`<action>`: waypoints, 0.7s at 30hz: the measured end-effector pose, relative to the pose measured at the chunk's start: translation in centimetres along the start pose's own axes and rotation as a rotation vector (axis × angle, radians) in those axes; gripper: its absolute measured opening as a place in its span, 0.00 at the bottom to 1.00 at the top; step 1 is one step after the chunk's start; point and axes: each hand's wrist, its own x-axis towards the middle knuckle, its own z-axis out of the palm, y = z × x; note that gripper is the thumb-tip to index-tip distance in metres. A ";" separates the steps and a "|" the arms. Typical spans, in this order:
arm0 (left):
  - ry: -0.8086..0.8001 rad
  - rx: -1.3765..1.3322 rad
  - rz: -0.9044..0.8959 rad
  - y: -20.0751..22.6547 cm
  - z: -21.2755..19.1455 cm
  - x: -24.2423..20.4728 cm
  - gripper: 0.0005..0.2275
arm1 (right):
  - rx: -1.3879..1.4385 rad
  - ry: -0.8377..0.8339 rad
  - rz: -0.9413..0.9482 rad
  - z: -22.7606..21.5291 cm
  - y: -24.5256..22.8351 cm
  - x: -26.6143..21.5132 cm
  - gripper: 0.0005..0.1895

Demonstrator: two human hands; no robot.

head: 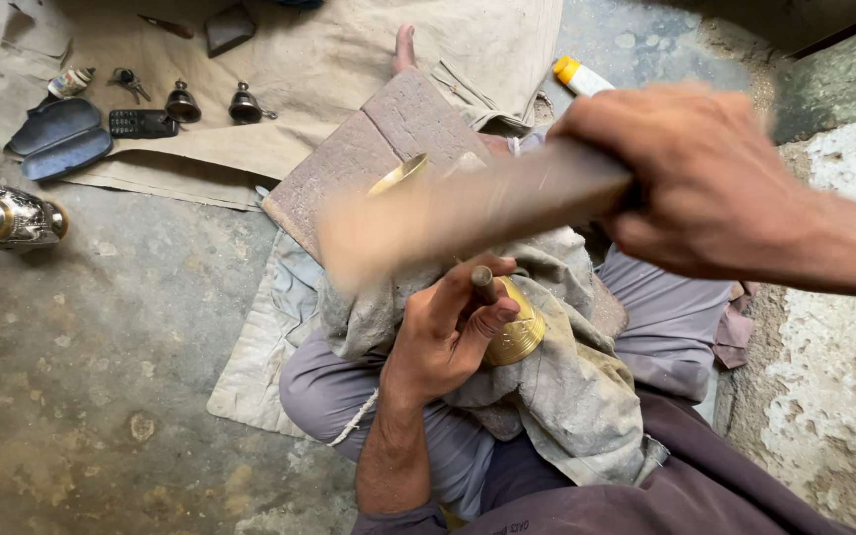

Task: The person sits on the floor and uses a hammer and chisel to shape a brass bell. They repeatedly strike the chisel against the bell's surface to create patterns or indentations.

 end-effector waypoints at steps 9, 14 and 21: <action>0.025 0.010 0.086 -1.1 0.3 -0.5 0.15 | 0.163 -0.076 0.125 -0.1 -0.6 -0.7 0.21; -0.012 0.059 0.034 -1.5 0.2 -1.0 0.13 | 0.033 -0.327 0.246 -0.3 -1.2 -0.5 0.18; -0.006 0.079 0.091 -2.2 0.3 -1.1 0.13 | -0.283 -0.340 0.176 -0.4 -1.6 -1.0 0.16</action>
